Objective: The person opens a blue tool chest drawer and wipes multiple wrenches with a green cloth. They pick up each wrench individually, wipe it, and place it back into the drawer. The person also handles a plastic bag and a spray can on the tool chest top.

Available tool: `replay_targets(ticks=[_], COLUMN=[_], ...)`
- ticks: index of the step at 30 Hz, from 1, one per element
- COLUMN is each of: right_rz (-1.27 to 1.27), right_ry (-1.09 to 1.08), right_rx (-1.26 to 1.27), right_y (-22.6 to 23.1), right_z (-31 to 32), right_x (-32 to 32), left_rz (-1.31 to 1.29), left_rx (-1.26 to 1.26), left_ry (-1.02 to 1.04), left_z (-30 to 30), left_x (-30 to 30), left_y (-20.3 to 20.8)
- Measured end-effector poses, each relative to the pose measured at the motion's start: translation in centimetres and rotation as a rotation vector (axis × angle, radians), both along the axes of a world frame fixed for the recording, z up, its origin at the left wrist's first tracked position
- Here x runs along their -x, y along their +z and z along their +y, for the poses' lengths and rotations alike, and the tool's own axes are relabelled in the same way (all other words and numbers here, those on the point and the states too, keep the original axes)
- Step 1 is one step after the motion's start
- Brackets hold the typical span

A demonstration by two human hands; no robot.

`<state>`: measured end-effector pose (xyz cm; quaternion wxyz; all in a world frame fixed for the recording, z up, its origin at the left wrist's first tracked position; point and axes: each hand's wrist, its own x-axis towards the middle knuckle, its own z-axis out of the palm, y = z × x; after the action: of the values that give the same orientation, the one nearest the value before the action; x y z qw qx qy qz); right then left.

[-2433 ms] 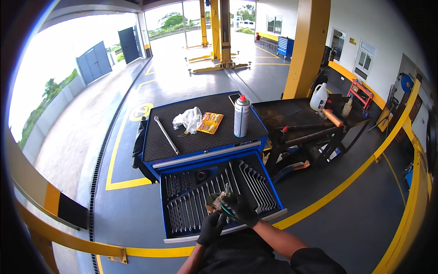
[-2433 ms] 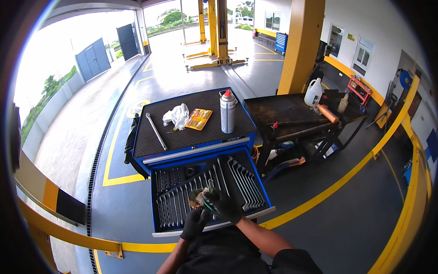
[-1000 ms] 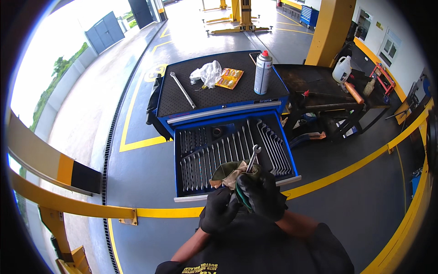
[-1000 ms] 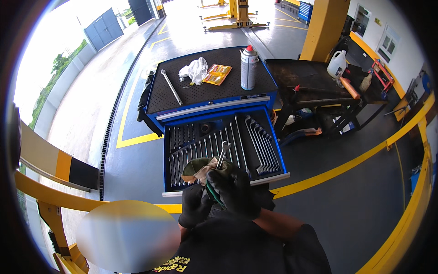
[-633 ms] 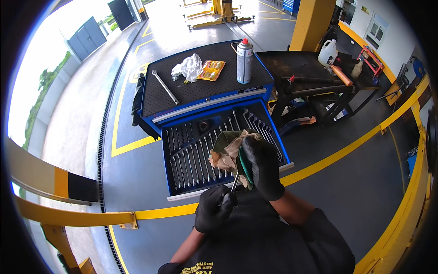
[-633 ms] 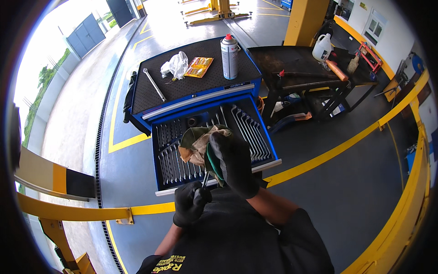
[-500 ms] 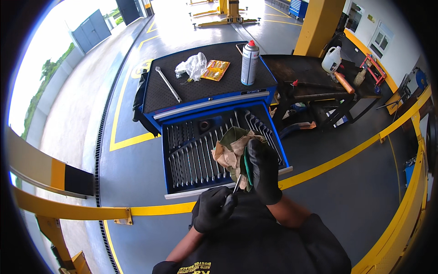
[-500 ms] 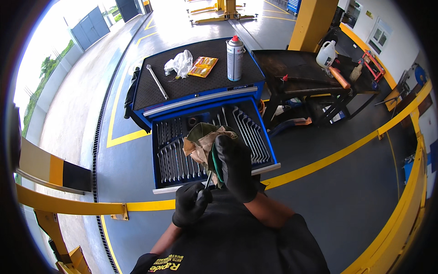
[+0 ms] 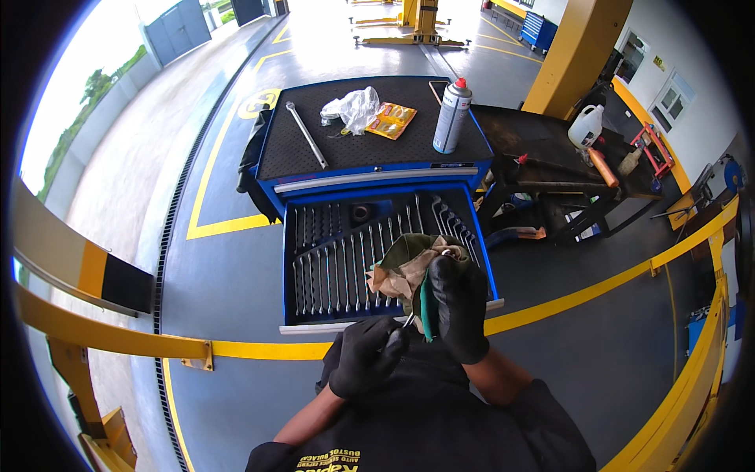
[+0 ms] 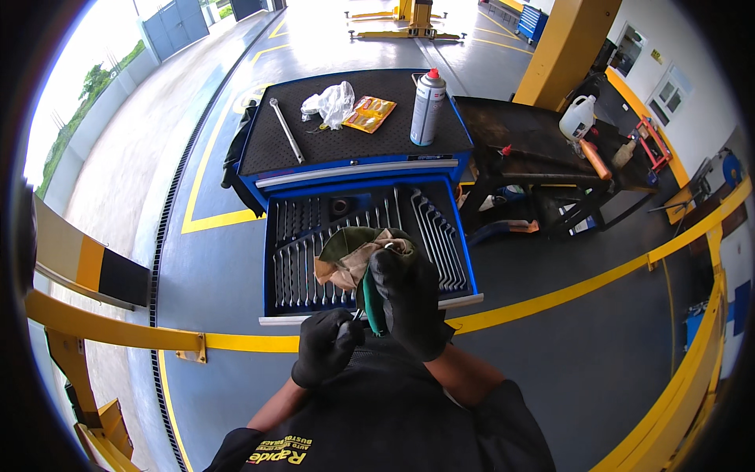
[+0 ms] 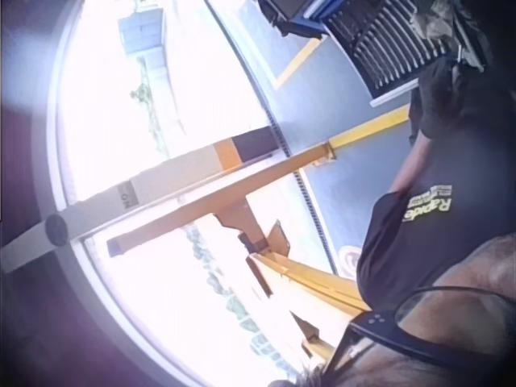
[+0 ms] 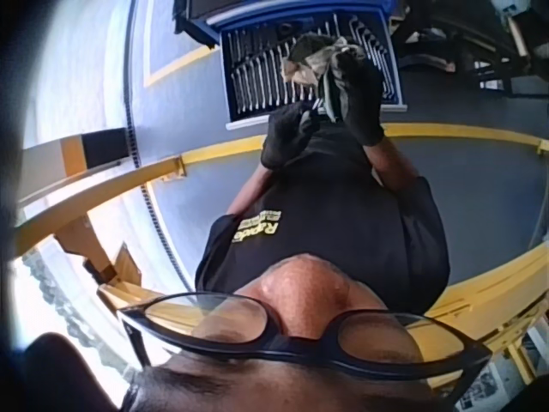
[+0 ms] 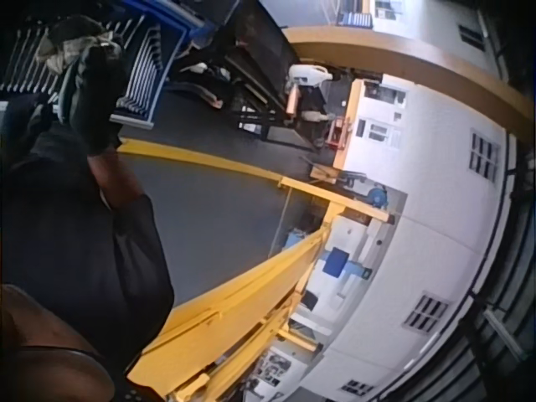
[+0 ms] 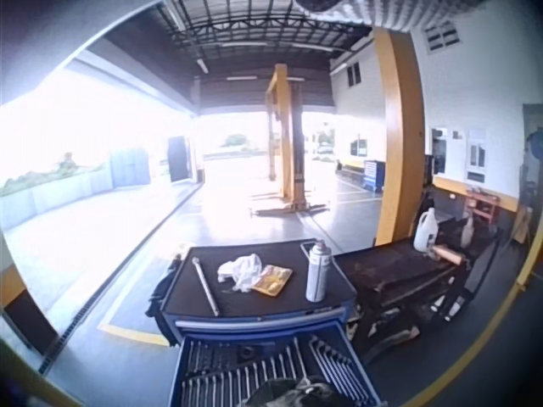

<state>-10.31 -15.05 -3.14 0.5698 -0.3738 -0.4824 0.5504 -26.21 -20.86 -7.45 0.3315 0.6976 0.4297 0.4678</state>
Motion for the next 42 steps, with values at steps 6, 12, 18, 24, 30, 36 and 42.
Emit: replay_targets(ticks=[6,12,18,24,30,36,42], right_rz=[-0.059,0.056,-0.194,-0.469,-0.679,-0.666,-0.783], right_ry=[0.187,0.153,0.155,0.16,0.232,0.245,0.266], right_rx=[-0.016,0.093,-0.075,-0.24,-0.338,-0.335,-0.308], right_y=[-1.3,-0.1,-2.0,-3.2,-4.1,-6.9,-10.2], right_z=[-1.9,-1.0,-1.4,0.5,1.9,2.8,3.3], right_x=[1.0,1.2,1.9,1.4,1.4,1.3,1.0], left_rz=[0.073,0.054,-0.044,-0.41,-0.568,-0.598,-0.647], left_rx=[-0.14,-0.001,0.081,0.36,0.342,0.494,0.484], left_ry=[0.076,0.032,-0.016,0.1,0.029,0.065,0.23], left_z=[0.7,0.4,0.9,2.4,4.8,6.2,7.3], left_x=[0.6,0.8,1.8,4.0,1.9,2.3,1.5], left_y=[-0.8,0.1,-1.3,-0.2,0.1,-1.9,-4.9])
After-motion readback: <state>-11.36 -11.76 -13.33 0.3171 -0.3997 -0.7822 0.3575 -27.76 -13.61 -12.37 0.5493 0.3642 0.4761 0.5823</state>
